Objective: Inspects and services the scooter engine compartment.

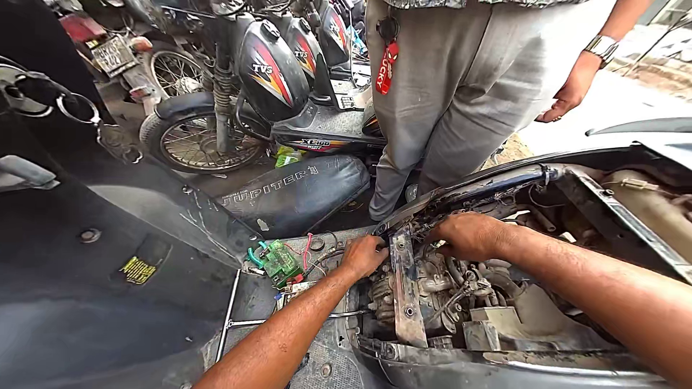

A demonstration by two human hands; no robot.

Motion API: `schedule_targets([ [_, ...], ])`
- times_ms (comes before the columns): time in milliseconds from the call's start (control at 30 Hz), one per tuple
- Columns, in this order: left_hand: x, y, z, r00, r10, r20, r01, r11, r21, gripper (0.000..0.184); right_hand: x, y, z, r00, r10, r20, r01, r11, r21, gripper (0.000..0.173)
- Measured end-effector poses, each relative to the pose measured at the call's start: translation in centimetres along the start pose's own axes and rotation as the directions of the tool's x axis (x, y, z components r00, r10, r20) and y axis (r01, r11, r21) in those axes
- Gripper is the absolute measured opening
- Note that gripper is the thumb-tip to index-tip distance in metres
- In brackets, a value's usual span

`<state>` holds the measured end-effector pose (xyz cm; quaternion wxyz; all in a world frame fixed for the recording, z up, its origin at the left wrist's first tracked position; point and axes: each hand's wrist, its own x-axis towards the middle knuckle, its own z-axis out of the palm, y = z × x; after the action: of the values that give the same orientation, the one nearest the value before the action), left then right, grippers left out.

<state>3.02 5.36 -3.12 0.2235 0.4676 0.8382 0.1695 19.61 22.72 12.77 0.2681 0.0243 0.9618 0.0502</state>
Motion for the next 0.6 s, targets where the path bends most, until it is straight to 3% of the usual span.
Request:
schedule_targets([
  [267, 0.7, 0.6, 2.2, 0.993, 0.094, -0.076, -0.087, 0.991, 0.097, 0.015, 0.5, 1.9, 1.3, 0.989, 0.131, 0.061, -0.132, 0.991, 0.007, 0.026],
  [367, 1.2, -0.5, 2.7, 0.969, 0.216, -0.123, -0.187, 0.96, 0.209, 0.018, 0.5, 2.2, 1.4, 0.98, 0.193, -0.042, -0.191, 0.981, 0.046, 0.023],
  [467, 1.2, -0.5, 3.0, 0.938, 0.271, -0.217, -0.174, 0.908, 0.38, 0.021, 1.1, 2.7, 2.0, 0.962, 0.207, -0.179, -0.191, 0.976, 0.103, 0.026],
  [600, 0.7, -0.7, 4.0, 0.881, 0.357, -0.312, -0.169, 0.851, 0.496, 0.02, 1.5, 3.1, 3.4, 0.973, 0.162, -0.162, -0.135, 0.977, 0.167, 0.034],
])
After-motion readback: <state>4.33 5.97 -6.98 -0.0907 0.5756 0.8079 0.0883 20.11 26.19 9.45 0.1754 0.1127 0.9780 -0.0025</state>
